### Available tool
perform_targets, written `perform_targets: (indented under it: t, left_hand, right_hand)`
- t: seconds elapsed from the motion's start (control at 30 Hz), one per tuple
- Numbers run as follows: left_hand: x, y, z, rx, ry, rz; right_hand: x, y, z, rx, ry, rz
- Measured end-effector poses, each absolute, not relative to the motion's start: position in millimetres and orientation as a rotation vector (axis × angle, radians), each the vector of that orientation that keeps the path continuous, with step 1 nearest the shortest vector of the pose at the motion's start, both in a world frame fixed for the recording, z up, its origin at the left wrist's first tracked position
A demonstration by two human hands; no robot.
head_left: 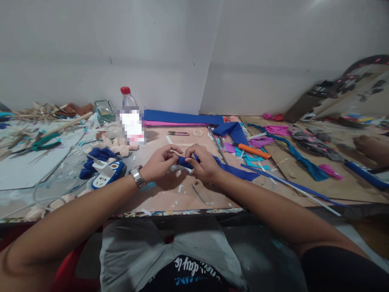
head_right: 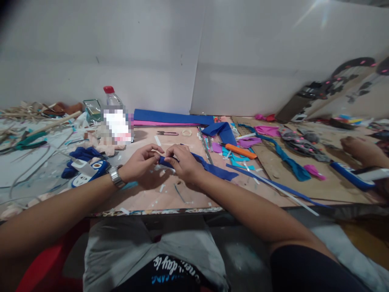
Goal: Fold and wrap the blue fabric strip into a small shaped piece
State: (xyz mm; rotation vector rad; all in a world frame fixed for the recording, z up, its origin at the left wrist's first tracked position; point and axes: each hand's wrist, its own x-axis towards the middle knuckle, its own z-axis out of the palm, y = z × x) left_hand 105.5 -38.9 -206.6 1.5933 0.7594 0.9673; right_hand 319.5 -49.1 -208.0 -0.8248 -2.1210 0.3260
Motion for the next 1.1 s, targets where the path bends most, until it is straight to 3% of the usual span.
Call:
perform_targets:
  t: [0.37,1.1]
  left_hand:
    - [106.0,-36.9,-200.9,1.223,0.741,0.98]
    - [104.5,-37.8,-206.8,1.367,0.682,0.894]
  right_hand:
    - [320.6,-49.8,-208.2,-0.845,-2.088,0.336]
    - [320.6,-51.2,-208.2,-0.897,-2.075,0.285]
